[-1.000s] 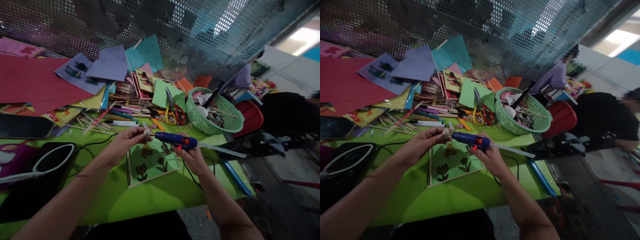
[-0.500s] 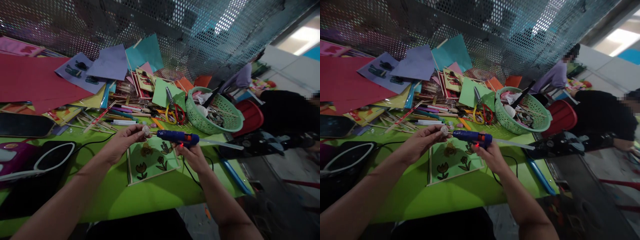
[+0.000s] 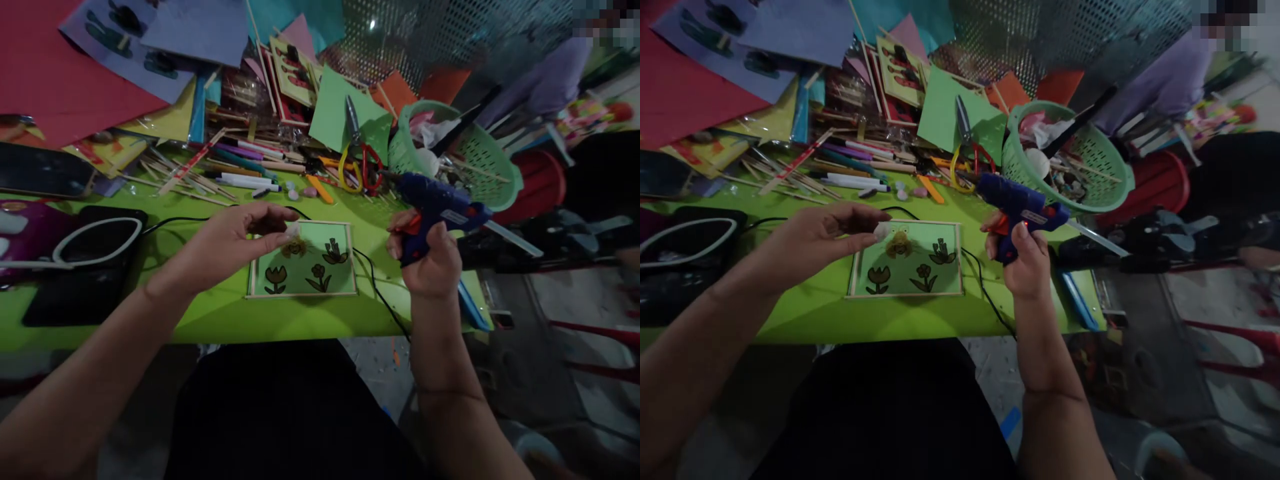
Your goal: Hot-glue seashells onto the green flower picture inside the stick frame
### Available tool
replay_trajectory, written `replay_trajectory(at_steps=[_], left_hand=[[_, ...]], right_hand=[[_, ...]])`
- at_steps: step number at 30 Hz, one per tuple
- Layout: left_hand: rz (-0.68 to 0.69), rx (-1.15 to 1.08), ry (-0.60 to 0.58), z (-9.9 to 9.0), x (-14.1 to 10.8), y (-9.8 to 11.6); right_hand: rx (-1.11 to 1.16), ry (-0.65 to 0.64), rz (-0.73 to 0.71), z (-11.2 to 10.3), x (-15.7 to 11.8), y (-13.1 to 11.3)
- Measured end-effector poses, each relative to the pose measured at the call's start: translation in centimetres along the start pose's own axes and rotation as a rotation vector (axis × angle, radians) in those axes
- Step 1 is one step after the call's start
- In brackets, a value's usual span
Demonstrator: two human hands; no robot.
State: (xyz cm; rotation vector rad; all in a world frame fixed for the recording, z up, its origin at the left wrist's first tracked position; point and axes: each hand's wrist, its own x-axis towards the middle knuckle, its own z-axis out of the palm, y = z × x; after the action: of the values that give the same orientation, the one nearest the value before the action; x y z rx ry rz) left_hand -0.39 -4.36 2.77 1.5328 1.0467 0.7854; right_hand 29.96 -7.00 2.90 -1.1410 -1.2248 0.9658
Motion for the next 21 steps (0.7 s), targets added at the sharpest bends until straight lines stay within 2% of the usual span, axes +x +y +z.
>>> replay_trajectory(at_steps=[4, 9, 15, 21], left_hand=[[0.037, 0.323, 0.030, 0.4, -3.0, -0.2], [0.133, 0.624, -0.030, 0.8, -5.0, -1.2], [0.232, 0.766, -0.043, 1.4, -5.3, -1.4], [0.289, 0.835, -0.122, 1.9, -5.2, -1.4]], right_hand=[[0.075, 0.008, -0.015, -0.9, -1.0, 1.8], [0.082, -0.031, -0.033, -0.9, -1.1, 2.7], [0.081, -0.036, 0.000, -1.0, -1.2, 2.8], [0.101, -0.033, 0.000, -1.3, -1.4, 3.1]])
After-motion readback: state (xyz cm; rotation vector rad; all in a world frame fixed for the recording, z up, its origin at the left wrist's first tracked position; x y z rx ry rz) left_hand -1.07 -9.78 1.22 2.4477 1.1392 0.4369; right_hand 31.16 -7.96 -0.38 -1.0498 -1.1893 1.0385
